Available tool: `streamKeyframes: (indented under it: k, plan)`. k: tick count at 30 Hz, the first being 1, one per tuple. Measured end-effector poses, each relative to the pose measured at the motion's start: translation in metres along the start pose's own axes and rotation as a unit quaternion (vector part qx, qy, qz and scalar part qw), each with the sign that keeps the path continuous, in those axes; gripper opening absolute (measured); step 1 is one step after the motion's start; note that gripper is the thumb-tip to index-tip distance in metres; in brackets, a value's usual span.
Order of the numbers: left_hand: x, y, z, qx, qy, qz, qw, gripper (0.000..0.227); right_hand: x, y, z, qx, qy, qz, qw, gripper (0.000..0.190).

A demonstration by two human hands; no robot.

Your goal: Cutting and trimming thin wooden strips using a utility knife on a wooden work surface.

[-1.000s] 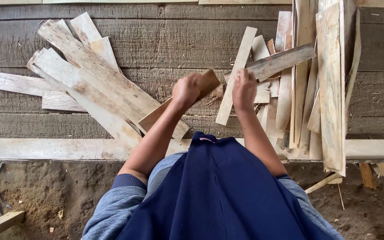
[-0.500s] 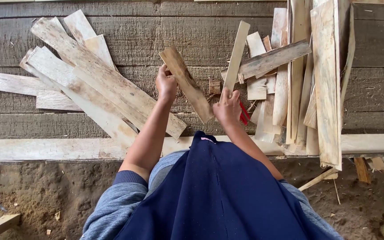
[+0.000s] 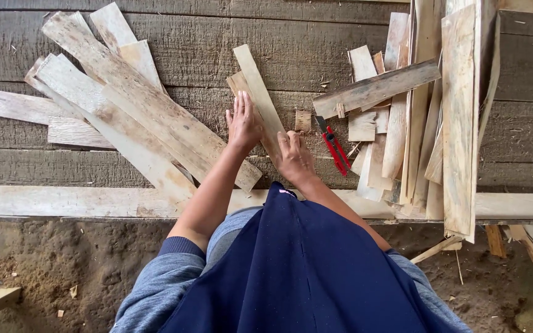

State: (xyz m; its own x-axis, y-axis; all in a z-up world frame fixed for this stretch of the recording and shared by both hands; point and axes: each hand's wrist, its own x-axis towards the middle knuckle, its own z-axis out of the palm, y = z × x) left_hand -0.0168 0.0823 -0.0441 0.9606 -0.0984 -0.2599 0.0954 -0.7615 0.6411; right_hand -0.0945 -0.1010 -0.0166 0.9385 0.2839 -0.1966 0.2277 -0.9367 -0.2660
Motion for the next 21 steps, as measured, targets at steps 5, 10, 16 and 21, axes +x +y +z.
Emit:
streamKeyframes:
  k: [5,10,16,21]
  plan:
    - [-0.004,0.004,-0.007,0.0,0.003,0.0,1.0,0.089,-0.001,-0.006,0.007,-0.016,0.014,-0.025,0.999,0.058]
    - [0.004,-0.008,0.007,0.054,-0.007,-0.001,0.999,0.085,-0.003,-0.01,0.005,-0.008,0.034,-0.036,0.999,0.06]
    - [0.001,0.001,0.003,0.105,-0.022,-0.007,0.994,0.079,-0.004,-0.004,0.017,-0.021,0.068,-0.043,0.997,0.064]
    - [0.003,0.0,0.006,0.142,-0.03,0.004,0.989,0.085,-0.003,0.001,0.028,-0.018,0.09,-0.048,0.995,0.067]
